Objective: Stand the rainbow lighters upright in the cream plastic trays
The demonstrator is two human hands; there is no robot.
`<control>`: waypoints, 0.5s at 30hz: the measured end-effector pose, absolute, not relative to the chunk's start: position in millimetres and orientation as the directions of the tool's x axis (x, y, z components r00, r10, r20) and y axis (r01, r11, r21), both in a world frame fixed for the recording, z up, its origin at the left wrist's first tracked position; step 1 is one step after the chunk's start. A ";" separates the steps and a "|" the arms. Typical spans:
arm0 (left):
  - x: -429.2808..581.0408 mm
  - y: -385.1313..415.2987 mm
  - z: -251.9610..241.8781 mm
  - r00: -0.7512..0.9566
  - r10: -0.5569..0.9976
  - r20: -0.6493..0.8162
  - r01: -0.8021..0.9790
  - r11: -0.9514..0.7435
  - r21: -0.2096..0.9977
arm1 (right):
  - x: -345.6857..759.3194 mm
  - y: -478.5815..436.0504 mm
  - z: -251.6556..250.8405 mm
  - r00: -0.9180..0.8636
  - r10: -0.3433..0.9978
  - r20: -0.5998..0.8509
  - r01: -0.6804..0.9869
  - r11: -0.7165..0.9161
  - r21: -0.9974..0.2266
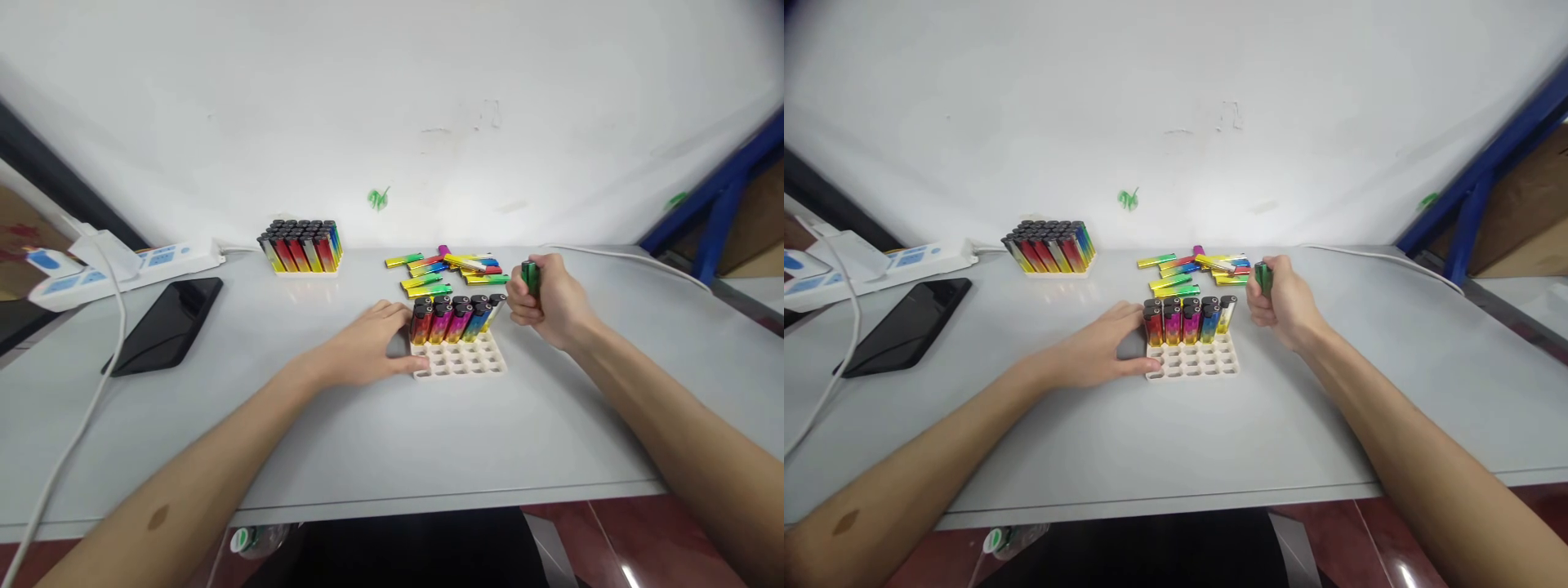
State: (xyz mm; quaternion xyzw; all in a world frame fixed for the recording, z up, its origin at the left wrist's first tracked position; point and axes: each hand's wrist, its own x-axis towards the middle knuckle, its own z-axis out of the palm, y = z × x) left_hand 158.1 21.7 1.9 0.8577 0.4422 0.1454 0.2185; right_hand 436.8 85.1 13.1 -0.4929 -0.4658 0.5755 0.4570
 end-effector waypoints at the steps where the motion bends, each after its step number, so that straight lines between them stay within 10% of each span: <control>1: 158.0 21.7 1.9 0.566 0.822 0.059 0.694 -0.515 0.503 | 437.2 85.2 13.1 -0.097 0.987 -0.128 -0.063 -0.134 -0.989; 15: 155.2 23.0 -1.7 0.557 0.827 0.069 0.699 -0.512 0.498 | 477.0 95.5 18.3 -0.332 0.939 0.088 0.145 0.143 -0.979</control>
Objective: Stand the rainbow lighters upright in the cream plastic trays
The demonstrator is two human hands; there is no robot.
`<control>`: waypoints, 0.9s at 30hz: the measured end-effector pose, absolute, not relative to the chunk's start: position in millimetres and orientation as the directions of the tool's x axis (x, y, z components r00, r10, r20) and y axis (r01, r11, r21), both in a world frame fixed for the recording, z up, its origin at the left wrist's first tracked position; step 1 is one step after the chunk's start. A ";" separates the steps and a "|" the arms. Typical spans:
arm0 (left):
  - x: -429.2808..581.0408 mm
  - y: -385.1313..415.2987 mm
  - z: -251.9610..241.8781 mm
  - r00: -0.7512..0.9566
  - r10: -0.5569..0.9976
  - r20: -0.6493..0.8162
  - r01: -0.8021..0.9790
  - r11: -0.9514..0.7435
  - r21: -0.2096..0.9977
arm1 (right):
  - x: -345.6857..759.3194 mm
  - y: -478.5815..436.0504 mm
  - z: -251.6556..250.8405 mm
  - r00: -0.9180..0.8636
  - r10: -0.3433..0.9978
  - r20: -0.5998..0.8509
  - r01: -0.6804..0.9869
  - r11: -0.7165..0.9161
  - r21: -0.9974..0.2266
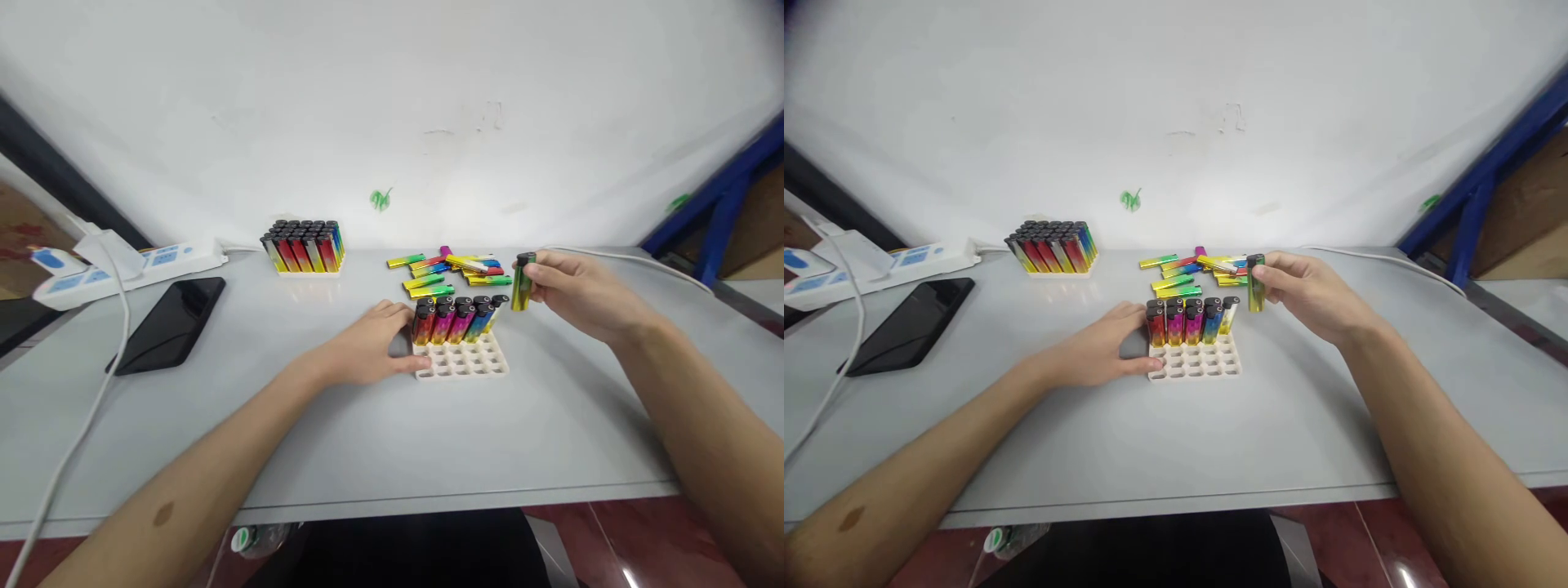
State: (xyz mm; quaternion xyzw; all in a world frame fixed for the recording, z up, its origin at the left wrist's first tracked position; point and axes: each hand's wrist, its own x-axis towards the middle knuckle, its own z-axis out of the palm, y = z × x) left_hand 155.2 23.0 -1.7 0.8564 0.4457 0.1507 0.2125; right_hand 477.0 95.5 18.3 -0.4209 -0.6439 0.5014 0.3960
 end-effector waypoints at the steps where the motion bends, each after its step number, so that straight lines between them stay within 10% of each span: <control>1: 155.1 23.0 -1.7 0.558 0.827 0.071 0.698 -0.514 0.498 | 478.4 95.2 18.6 -0.339 0.937 0.084 0.130 0.135 -0.982; 27: 155.5 24.2 -1.6 0.566 0.822 0.062 0.694 -0.516 0.503 | 478.0 90.6 21.1 -0.506 0.859 -0.072 0.336 0.120 -0.934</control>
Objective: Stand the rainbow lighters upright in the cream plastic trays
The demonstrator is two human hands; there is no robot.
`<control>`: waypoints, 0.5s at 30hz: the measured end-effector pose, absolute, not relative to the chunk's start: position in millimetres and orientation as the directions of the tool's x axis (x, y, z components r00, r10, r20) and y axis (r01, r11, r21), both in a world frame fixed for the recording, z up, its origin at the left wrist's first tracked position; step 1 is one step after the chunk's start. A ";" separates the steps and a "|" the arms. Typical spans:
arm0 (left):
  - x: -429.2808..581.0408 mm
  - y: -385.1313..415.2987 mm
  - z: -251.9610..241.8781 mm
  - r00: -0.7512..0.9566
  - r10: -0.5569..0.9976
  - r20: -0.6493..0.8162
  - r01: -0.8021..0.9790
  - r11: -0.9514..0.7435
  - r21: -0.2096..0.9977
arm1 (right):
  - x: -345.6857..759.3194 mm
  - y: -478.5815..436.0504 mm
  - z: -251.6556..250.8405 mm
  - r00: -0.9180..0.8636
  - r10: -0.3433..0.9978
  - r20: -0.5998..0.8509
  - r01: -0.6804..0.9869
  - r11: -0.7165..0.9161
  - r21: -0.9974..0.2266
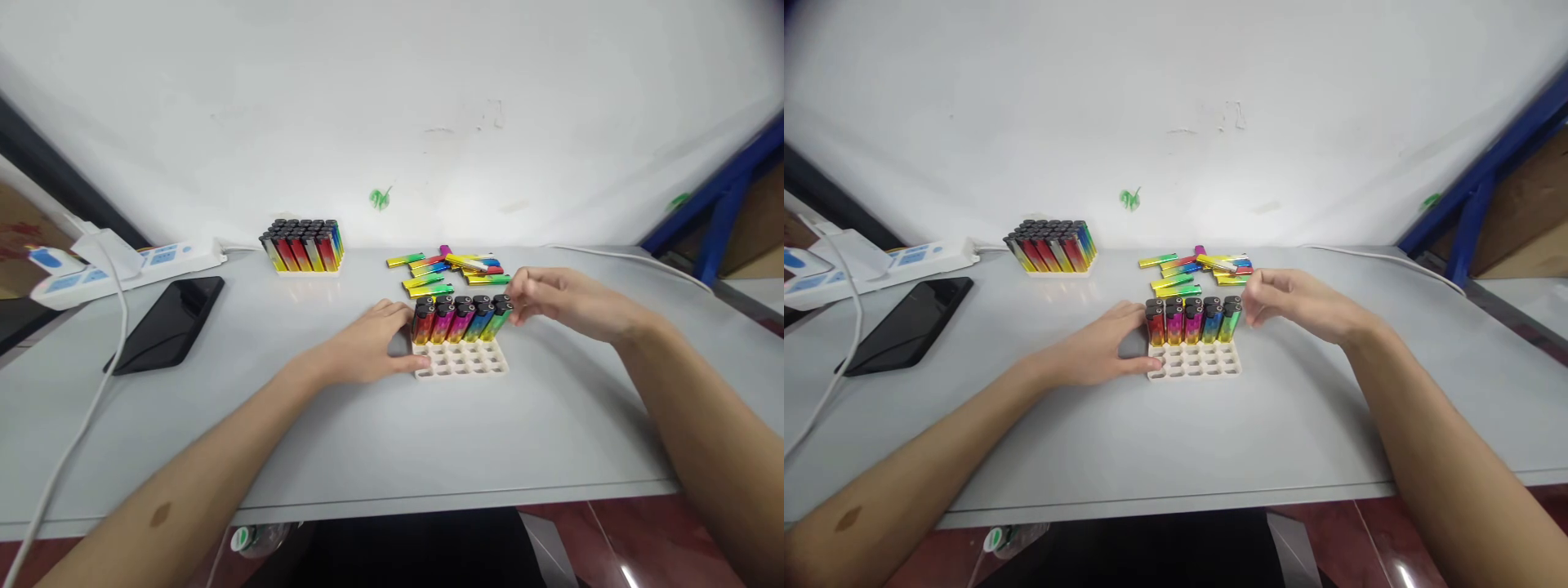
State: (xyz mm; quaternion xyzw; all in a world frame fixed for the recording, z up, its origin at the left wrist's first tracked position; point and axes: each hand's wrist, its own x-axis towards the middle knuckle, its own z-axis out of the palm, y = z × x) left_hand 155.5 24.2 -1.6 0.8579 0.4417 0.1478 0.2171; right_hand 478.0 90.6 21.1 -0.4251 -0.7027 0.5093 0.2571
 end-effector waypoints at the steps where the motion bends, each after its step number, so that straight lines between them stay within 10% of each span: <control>1: 155.6 24.1 -1.5 0.566 0.822 0.061 0.695 -0.515 0.502 | 477.6 93.8 17.9 -0.417 0.908 -0.042 0.369 0.127 -0.921; 4: 156.0 23.8 -1.0 0.568 0.820 0.064 0.693 -0.519 0.500 | 475.7 105.9 3.4 -0.105 0.989 0.109 0.644 0.151 -0.750; 8: 156.4 22.9 -0.6 0.571 0.816 0.084 0.684 -0.530 0.501 | 479.0 122.1 -17.3 -0.176 0.963 0.204 0.895 0.243 -0.374; 15: 156.2 22.2 0.0 0.569 0.819 0.077 0.693 -0.527 0.491 | 490.5 129.1 -18.8 -0.187 0.976 0.112 0.944 0.210 -0.255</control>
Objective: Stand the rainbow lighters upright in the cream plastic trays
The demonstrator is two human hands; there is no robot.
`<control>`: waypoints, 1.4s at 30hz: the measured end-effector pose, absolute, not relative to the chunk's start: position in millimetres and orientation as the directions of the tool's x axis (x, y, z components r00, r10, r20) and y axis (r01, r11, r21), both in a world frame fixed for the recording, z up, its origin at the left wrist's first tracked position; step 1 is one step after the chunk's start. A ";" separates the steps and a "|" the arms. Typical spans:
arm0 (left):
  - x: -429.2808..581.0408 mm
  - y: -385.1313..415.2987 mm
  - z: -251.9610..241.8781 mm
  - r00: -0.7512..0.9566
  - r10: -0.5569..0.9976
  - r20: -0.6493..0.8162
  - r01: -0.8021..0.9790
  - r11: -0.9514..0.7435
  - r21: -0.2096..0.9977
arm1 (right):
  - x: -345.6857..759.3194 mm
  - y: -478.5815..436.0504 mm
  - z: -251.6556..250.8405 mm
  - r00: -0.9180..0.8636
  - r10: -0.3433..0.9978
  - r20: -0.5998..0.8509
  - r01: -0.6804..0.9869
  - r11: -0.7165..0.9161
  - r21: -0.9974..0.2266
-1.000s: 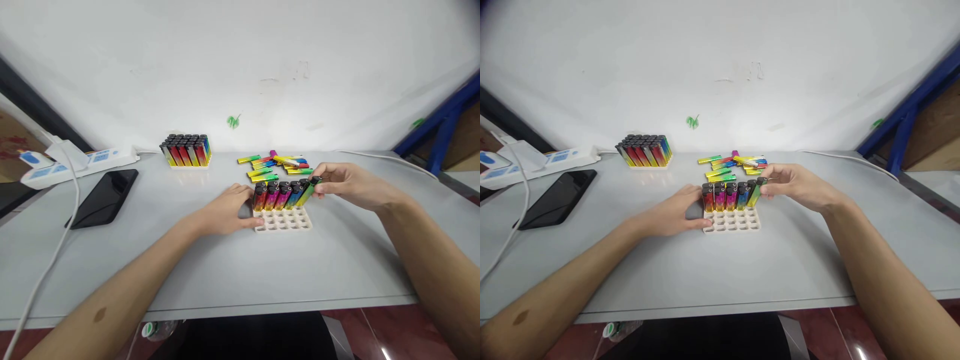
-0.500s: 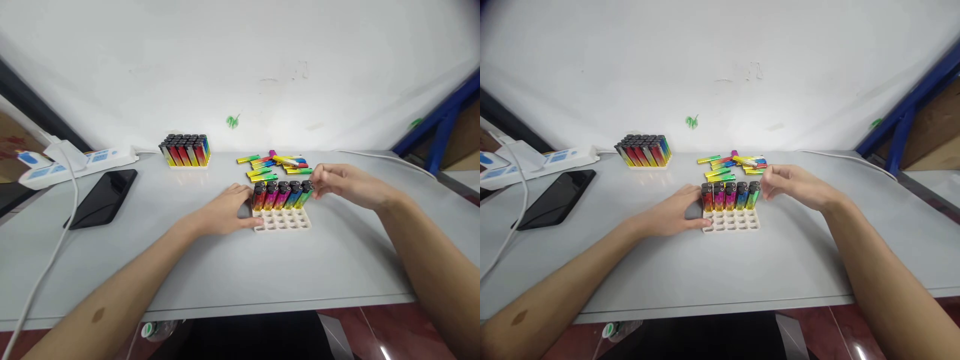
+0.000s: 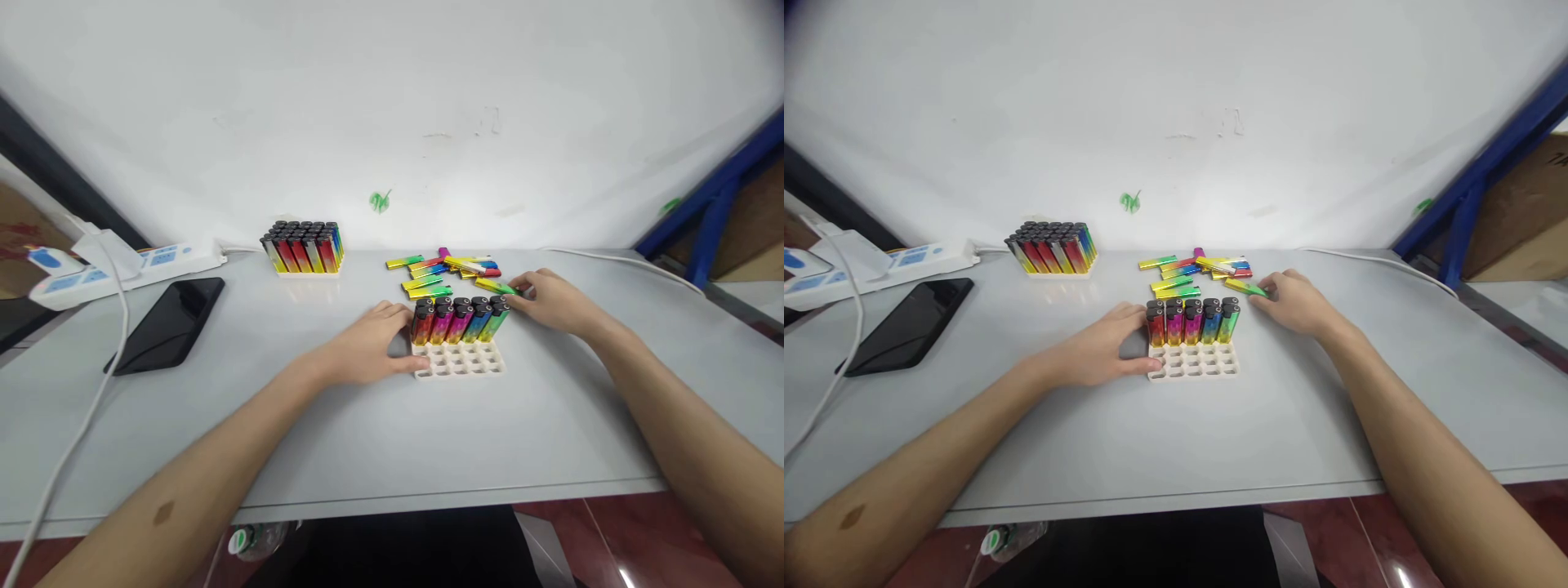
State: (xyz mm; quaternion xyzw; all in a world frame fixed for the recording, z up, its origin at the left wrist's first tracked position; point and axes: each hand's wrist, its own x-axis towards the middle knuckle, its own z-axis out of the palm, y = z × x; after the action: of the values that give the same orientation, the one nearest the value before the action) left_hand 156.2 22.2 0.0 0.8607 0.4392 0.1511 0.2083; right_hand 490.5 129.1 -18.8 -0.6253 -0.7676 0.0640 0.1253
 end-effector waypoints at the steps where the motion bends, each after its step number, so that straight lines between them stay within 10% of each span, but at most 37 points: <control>1: 156.1 22.2 0.0 0.569 0.819 0.076 0.694 -0.527 0.491 | 490.9 128.1 -16.2 -0.193 0.976 0.100 0.943 0.213 -0.254; 7: 155.2 22.4 -0.8 0.571 0.817 0.086 0.689 -0.533 0.491 | 493.3 118.6 -1.0 -0.134 0.991 0.029 0.791 0.124 -0.599; 13: 155.5 22.5 -0.4 0.572 0.817 0.077 0.696 -0.532 0.482 | 484.5 112.0 4.5 -0.149 0.987 0.065 0.162 0.089 -0.983; 42: 157.7 21.7 2.1 0.564 0.822 0.075 0.692 -0.520 0.501 | 455.2 101.3 2.1 -0.154 0.970 -0.186 0.059 -0.179 -0.982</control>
State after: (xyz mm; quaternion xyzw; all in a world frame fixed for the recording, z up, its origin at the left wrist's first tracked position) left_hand 157.7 21.7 2.1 0.8583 0.4409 0.1530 0.2132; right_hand 455.2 101.3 2.1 -0.5135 -0.5009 0.5710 0.3992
